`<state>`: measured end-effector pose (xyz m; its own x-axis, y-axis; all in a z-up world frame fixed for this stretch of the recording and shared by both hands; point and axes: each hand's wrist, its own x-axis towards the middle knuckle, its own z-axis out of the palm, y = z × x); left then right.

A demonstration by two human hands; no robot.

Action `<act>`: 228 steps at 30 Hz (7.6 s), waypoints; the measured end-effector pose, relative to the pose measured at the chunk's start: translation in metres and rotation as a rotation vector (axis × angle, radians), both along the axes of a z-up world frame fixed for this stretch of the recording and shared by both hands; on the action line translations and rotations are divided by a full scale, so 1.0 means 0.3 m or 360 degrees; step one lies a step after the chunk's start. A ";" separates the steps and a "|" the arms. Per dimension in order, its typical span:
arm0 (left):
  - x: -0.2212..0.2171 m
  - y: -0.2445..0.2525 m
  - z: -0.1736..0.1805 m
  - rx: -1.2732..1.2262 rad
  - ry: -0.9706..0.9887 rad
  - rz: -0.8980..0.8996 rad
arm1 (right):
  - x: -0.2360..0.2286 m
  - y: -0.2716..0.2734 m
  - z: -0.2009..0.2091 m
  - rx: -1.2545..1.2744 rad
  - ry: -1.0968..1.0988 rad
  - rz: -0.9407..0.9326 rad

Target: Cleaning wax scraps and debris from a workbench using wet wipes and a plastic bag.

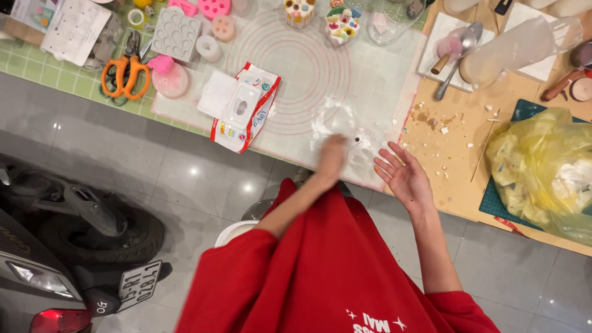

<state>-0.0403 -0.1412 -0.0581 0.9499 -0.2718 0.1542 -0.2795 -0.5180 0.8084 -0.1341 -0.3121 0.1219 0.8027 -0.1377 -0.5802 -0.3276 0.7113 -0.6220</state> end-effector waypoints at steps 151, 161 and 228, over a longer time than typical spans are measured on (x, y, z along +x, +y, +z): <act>-0.310 -0.349 0.246 0.0271 0.0353 0.0572 | -0.302 -0.654 -0.130 -0.0189 0.0094 0.0394; -0.270 -0.274 0.108 -0.0854 0.1233 0.0419 | -0.278 -0.661 -0.100 -0.0176 0.0070 0.0369; 0.399 0.184 0.064 0.0193 0.0065 0.0479 | -0.061 -0.234 -0.099 -0.0207 0.0209 -0.0001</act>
